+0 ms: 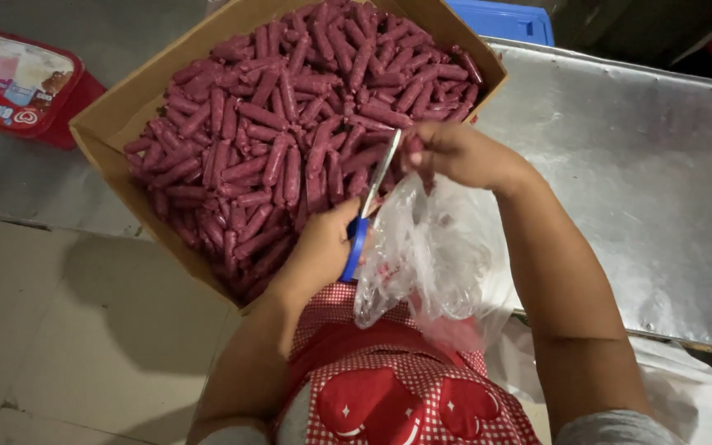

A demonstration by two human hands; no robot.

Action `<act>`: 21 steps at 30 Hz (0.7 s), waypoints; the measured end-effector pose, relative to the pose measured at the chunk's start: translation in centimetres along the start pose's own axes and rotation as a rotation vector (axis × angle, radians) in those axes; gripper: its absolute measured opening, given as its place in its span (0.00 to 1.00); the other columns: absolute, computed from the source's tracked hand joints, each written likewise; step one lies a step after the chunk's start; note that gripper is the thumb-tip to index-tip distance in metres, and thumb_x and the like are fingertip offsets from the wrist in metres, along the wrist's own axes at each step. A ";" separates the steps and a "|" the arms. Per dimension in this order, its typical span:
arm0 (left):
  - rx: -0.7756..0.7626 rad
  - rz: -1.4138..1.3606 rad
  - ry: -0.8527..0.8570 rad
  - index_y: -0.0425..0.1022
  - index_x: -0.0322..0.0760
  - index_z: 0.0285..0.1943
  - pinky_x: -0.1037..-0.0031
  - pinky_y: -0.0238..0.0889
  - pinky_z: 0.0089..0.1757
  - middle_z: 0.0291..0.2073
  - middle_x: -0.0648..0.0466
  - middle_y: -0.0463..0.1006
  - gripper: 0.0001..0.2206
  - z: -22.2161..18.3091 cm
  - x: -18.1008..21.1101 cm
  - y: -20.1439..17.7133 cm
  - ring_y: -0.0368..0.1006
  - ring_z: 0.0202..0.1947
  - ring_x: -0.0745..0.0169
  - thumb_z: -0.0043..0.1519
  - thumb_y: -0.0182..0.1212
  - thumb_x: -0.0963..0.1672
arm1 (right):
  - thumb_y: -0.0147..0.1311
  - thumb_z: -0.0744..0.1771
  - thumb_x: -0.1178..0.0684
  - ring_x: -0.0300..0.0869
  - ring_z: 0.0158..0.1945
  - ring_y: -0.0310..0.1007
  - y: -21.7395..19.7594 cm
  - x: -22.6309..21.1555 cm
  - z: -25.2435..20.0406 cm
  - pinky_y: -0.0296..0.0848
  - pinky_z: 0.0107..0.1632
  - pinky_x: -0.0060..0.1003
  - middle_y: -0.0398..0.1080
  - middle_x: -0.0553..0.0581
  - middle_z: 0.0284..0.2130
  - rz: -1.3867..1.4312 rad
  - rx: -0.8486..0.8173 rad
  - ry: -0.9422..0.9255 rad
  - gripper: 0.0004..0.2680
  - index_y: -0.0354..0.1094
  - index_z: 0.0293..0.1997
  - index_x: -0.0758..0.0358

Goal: Cutting individual sausages from a long chain using scissors and placing them into a plastic bag.

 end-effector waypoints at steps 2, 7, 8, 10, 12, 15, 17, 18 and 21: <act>0.016 0.015 0.008 0.80 0.48 0.46 0.72 0.74 0.28 0.17 0.53 0.80 0.10 -0.3 0.5 -1.0 0.81 0.21 0.59 0.56 0.69 0.45 | 0.52 0.70 0.59 0.38 0.29 0.76 -0.8 -0.6 0.0 0.74 0.40 0.35 0.76 0.54 0.24 -0.016 0.041 -0.023 0.03 0.70 0.43 0.66; -0.118 0.655 0.021 0.59 0.36 0.73 0.47 0.68 0.42 0.46 0.37 0.80 0.27 -0.4 1.1 -0.7 0.77 0.43 0.31 0.61 0.51 0.39 | 0.46 0.72 0.62 0.40 0.32 0.72 -2.7 -2.8 -0.9 0.75 0.39 0.32 0.74 0.57 0.34 0.125 0.278 0.033 0.02 0.65 0.44 0.64; -0.124 0.658 0.021 0.59 0.36 0.73 0.47 0.68 0.42 0.46 0.37 0.80 0.27 -0.3 0.3 -0.2 0.77 0.43 0.31 0.61 0.51 0.39 | 0.46 0.72 0.62 0.40 0.32 0.72 -2.8 -2.5 -0.9 0.75 0.39 0.32 0.74 0.57 0.34 0.130 0.283 0.034 0.02 0.65 0.44 0.64; -0.015 0.763 0.280 0.65 0.35 0.62 0.51 0.69 0.36 0.44 0.44 0.81 0.22 -0.2 1.0 0.7 0.77 0.40 0.39 0.56 0.57 0.39 | 0.48 0.72 0.62 0.40 0.31 0.71 -3.3 -2.1 -0.8 0.74 0.39 0.32 0.72 0.58 0.33 0.223 0.314 -0.001 0.05 0.66 0.53 0.65; -0.018 0.842 0.244 0.64 0.36 0.65 0.49 0.69 0.36 0.42 0.42 0.81 0.24 0.3 0.5 1.4 0.77 0.37 0.36 0.57 0.57 0.41 | 0.48 0.72 0.62 0.41 0.30 0.72 -3.2 -2.8 -1.0 0.76 0.38 0.34 0.72 0.58 0.31 0.236 0.328 -0.004 0.05 0.66 0.52 0.65; 0.036 0.939 0.249 0.64 0.38 0.66 0.48 0.70 0.34 0.38 0.42 0.80 0.26 1.0 -0.4 2.2 0.77 0.32 0.33 0.56 0.58 0.43 | 0.48 0.71 0.62 0.44 0.29 0.75 -3.0 -3.2 -1.2 0.79 0.37 0.36 0.73 0.60 0.31 0.255 0.338 -0.011 0.05 0.64 0.53 0.66; 0.087 0.958 0.292 0.66 0.40 0.64 0.49 0.70 0.33 0.35 0.43 0.80 0.26 1.0 -0.2 2.3 0.77 0.30 0.34 0.54 0.59 0.43 | 0.48 0.71 0.62 0.45 0.28 0.76 -2.8 -3.0 -1.2 0.79 0.37 0.37 0.74 0.61 0.33 0.264 0.337 -0.014 0.06 0.63 0.54 0.66; 0.094 0.965 0.304 0.66 0.39 0.66 0.50 0.70 0.31 0.34 0.43 0.80 0.27 1.1 0.0 2.4 0.77 0.29 0.34 0.54 0.60 0.43 | 0.48 0.71 0.62 0.45 0.29 0.76 -2.7 -3.0 -1.1 0.78 0.37 0.37 0.73 0.61 0.32 0.259 0.319 -0.040 0.06 0.62 0.54 0.66; 0.145 0.973 0.365 0.67 0.38 0.65 0.53 0.70 0.29 0.32 0.44 0.80 0.28 1.0 0.2 2.4 0.77 0.26 0.36 0.52 0.60 0.41 | 0.48 0.71 0.62 0.44 0.29 0.76 -2.5 -2.9 -0.9 0.78 0.36 0.36 0.71 0.60 0.31 0.250 0.304 -0.070 0.06 0.62 0.54 0.67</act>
Point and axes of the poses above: each hand's wrist, its own z-axis towards the middle knuckle, its own y-axis out of the palm, x = y × z, the point moved 8 cm from there along z, towards the middle knuckle
